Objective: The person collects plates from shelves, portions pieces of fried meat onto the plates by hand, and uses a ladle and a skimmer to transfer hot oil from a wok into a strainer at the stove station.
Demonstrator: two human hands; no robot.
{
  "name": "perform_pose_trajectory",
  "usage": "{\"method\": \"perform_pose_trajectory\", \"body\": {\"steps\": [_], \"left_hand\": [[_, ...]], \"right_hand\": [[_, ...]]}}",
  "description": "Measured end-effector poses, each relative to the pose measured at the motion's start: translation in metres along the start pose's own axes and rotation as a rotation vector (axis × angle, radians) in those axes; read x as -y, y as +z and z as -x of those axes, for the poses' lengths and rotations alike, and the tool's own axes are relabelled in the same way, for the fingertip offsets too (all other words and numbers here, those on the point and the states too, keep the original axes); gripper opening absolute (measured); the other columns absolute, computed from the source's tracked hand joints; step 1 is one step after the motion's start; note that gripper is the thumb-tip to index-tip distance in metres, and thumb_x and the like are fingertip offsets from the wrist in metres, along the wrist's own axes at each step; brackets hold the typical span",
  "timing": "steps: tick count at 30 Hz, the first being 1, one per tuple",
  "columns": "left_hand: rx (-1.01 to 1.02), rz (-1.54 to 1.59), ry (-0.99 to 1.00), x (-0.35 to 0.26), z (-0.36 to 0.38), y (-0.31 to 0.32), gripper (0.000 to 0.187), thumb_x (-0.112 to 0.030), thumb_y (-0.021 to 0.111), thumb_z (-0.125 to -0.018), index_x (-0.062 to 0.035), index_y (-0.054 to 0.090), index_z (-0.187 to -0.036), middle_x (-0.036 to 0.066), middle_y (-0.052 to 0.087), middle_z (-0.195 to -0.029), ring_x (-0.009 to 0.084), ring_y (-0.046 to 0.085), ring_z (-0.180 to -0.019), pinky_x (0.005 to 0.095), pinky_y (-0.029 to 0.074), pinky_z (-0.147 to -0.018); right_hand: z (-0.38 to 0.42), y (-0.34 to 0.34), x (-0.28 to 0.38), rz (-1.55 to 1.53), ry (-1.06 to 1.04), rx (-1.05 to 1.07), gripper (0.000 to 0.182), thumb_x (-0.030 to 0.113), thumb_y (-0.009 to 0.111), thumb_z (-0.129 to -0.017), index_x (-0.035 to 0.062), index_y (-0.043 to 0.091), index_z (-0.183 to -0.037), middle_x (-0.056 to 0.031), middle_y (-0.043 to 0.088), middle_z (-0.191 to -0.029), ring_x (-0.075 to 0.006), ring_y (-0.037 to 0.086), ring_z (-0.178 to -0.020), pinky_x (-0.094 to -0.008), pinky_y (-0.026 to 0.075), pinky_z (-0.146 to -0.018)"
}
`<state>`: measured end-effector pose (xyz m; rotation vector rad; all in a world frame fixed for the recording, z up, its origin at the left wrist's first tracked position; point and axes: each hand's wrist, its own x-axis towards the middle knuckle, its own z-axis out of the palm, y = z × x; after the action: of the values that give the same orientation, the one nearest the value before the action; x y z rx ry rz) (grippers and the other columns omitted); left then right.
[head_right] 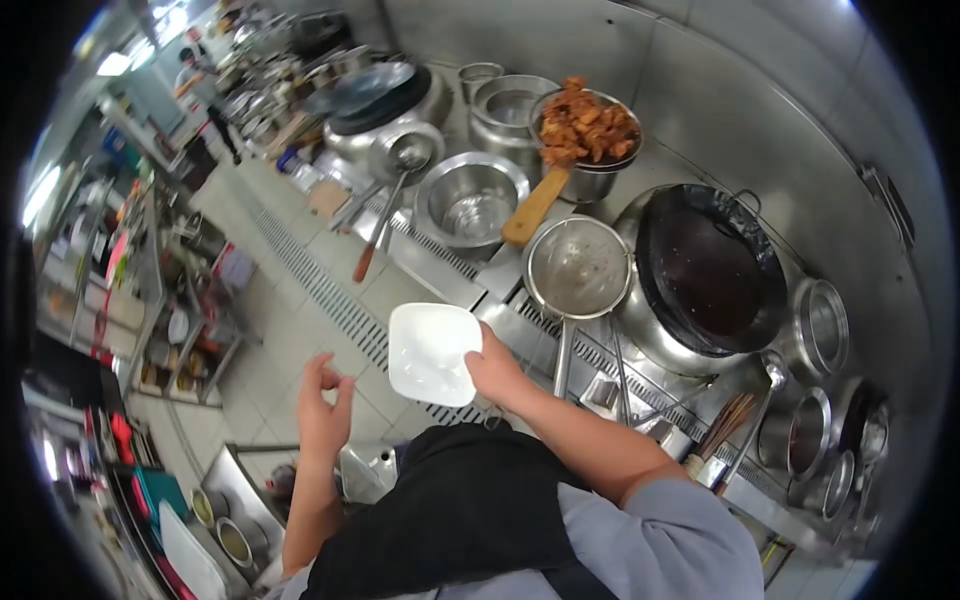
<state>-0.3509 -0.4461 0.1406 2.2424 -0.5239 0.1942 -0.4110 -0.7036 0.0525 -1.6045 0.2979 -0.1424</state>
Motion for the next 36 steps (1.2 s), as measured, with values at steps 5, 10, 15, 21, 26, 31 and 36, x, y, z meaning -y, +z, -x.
{"method": "perform_pose_trajectory", "body": {"steps": [5,10,15,21,26,31,36], "left_hand": [[0.254,0.132,0.327,-0.037,-0.161,0.069,0.045,-0.014,0.068,-0.083,-0.0059,0.054,-0.125,0.011,0.060,-0.102,0.0238,0.062,-0.080,0.0338,0.051,-0.071],[0.541,0.354,0.611,-0.077,-0.328,0.208,0.033,-0.012,0.068,-0.085,-0.0005,0.060,-0.115,0.013,0.061,-0.096,0.0227,0.061,-0.079,0.0313,0.050,-0.074],[0.499,0.167,0.777,-0.126,-0.436,0.350,0.037,-0.025,0.067,-0.085,-0.0021,0.062,-0.114,0.016,0.063,-0.102,0.0292,0.062,-0.088,0.0378,0.050,-0.080],[0.719,0.163,0.865,-0.132,-0.473,0.383,0.036,-0.025,0.069,-0.083,-0.0018,0.064,-0.111,0.016,0.067,-0.103,0.0296,0.065,-0.091,0.0357,0.051,-0.082],[1.160,0.506,0.591,-0.119,-0.486,0.316,0.033,-0.026,0.072,-0.084,-0.0046,0.067,-0.108,0.009,0.069,-0.093,0.0163,0.063,-0.084,0.0311,0.050,-0.077],[1.496,0.161,0.984,-0.096,-0.445,0.269,0.036,-0.027,0.075,-0.080,-0.0056,0.067,-0.108,0.008,0.069,-0.090,0.0178,0.064,-0.080,0.0316,0.051,-0.074],[1.032,0.161,1.152,-0.141,-0.465,0.299,0.039,-0.024,0.073,-0.078,-0.0057,0.065,-0.112,0.013,0.066,-0.099,0.0281,0.064,-0.089,0.0385,0.050,-0.078]], "right_hand": [[-0.028,-0.012,-0.009,-0.377,0.279,-0.107,0.050,0.001,0.045,-0.083,-0.0051,0.042,-0.132,-0.0169,0.058,-0.120,-0.0260,0.056,-0.113,-0.0353,0.042,-0.099],[-0.076,-0.012,-0.006,-0.648,0.446,-0.273,0.047,0.010,0.051,-0.092,-0.0021,0.041,-0.136,-0.0136,0.056,-0.124,-0.0224,0.054,-0.114,-0.0330,0.043,-0.098],[-0.131,0.003,0.001,-0.734,0.385,-0.527,0.045,0.010,0.051,-0.093,-0.0002,0.042,-0.136,-0.0123,0.056,-0.125,-0.0213,0.055,-0.113,-0.0334,0.043,-0.098],[-0.160,0.006,0.016,-0.903,0.373,-0.736,0.045,0.018,0.051,-0.098,0.0014,0.038,-0.138,-0.0121,0.056,-0.124,-0.0213,0.056,-0.112,-0.0340,0.045,-0.096],[-0.185,-0.009,0.018,-0.921,0.251,-0.862,0.044,0.029,0.043,-0.102,0.0015,0.037,-0.136,-0.0131,0.054,-0.128,-0.0226,0.056,-0.115,-0.0363,0.044,-0.099],[-0.211,-0.027,0.016,-1.030,0.070,-0.825,0.048,0.033,0.040,-0.103,0.0022,0.035,-0.139,-0.0127,0.050,-0.134,-0.0230,0.051,-0.122,-0.0379,0.042,-0.102],[-0.224,-0.030,0.017,-1.031,0.008,-0.871,0.050,0.035,0.043,-0.102,0.0043,0.035,-0.140,-0.0113,0.050,-0.133,-0.0220,0.052,-0.121,-0.0360,0.044,-0.099]]}}
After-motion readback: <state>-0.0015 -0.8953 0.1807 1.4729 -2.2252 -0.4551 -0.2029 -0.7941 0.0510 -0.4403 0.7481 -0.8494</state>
